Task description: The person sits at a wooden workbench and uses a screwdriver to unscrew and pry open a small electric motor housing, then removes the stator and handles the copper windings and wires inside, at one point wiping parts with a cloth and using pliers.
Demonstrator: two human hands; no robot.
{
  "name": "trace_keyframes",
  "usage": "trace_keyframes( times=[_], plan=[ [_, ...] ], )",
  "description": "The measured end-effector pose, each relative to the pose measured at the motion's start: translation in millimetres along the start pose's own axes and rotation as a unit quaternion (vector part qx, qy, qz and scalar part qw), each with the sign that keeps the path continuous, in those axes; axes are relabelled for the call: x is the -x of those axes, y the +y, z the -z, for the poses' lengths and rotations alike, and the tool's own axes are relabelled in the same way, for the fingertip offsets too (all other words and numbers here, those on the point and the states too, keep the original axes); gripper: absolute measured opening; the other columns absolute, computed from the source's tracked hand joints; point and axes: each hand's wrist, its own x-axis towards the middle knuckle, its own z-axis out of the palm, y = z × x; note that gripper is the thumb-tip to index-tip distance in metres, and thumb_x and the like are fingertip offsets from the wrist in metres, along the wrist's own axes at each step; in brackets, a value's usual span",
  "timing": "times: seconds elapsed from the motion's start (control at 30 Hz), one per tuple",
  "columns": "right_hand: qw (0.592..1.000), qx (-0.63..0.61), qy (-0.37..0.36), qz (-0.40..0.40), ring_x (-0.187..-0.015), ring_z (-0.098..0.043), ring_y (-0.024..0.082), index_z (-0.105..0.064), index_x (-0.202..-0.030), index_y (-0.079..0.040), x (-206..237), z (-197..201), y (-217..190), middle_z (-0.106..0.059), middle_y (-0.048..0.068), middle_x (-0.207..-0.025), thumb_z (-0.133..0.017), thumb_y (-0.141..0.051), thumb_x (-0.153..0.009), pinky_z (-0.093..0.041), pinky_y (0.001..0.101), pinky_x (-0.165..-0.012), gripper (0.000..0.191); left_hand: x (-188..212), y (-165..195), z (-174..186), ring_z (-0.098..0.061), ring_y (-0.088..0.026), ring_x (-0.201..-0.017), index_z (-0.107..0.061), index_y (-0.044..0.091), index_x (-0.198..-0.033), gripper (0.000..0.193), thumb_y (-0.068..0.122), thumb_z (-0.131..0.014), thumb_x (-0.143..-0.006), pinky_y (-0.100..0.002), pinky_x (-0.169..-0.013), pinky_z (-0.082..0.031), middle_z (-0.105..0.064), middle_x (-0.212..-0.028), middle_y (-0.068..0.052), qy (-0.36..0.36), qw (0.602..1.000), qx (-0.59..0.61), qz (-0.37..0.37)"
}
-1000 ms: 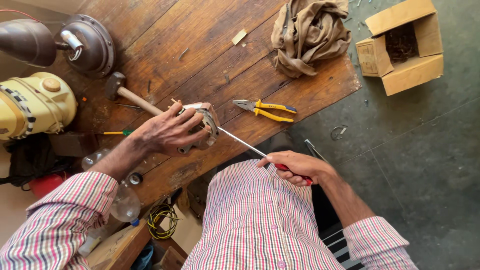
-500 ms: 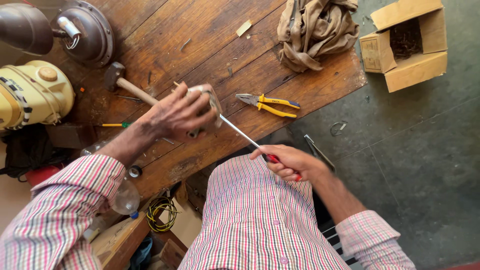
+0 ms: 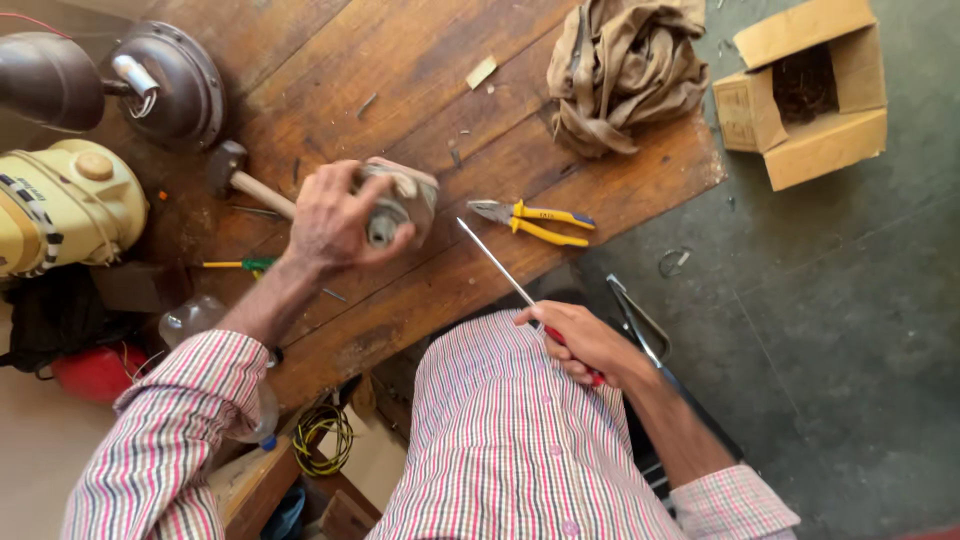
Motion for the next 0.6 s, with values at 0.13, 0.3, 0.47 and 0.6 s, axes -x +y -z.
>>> trace_keyframes(
  times=[0.13,0.3,0.47,0.6],
  plan=[
    [1.0,0.025,0.001,-0.004,-0.036,-0.033,0.005,-0.067,-0.125,-0.009,-2,2,8,-0.038,-0.004,-0.055,-0.042,-0.035,-0.105,-0.028,0.0237,-0.03,0.041,12,12,-16,-0.057,-0.036,-0.106,-0.065,0.008,-0.138,0.073,0.061,-0.067,-0.089,-0.052,-0.086,-0.048,-0.057,-0.114,-0.025,0.006,0.94,0.178,0.292],
    [0.999,0.041,-0.016,0.01,-0.037,-0.035,0.004,-0.066,-0.129,-0.008,-11,-15,0,-0.038,-0.004,-0.055,-0.04,-0.035,-0.105,-0.031,0.0227,-0.032,0.044,17,8,-34,-0.059,-0.029,-0.107,-0.065,0.006,-0.136,0.07,0.061,-0.067,-0.091,-0.044,-0.094,-0.046,-0.061,-0.115,-0.018,0.071,0.817,0.309,0.481],
    [0.999,0.014,-0.04,0.017,-0.036,-0.034,0.004,-0.063,-0.131,-0.005,-12,-31,-16,-0.038,-0.005,-0.056,-0.041,-0.035,-0.106,-0.03,0.0228,-0.031,0.045,15,6,-46,-0.056,-0.016,-0.089,-0.068,0.0,-0.11,0.053,0.051,-0.066,-0.095,-0.038,-0.079,-0.047,-0.062,-0.097,-0.003,0.12,0.581,0.564,0.574],
    [0.998,0.02,-0.053,0.009,-0.036,-0.035,0.003,-0.064,-0.133,-0.007,-12,-35,-18,-0.038,-0.005,-0.057,-0.041,-0.035,-0.105,-0.03,0.0219,-0.031,0.045,13,10,-47,-0.063,-0.014,-0.083,-0.064,0.01,-0.105,0.041,0.048,-0.063,-0.09,-0.035,-0.069,-0.055,-0.065,-0.093,-0.001,0.122,0.479,0.62,0.61]
  ],
)
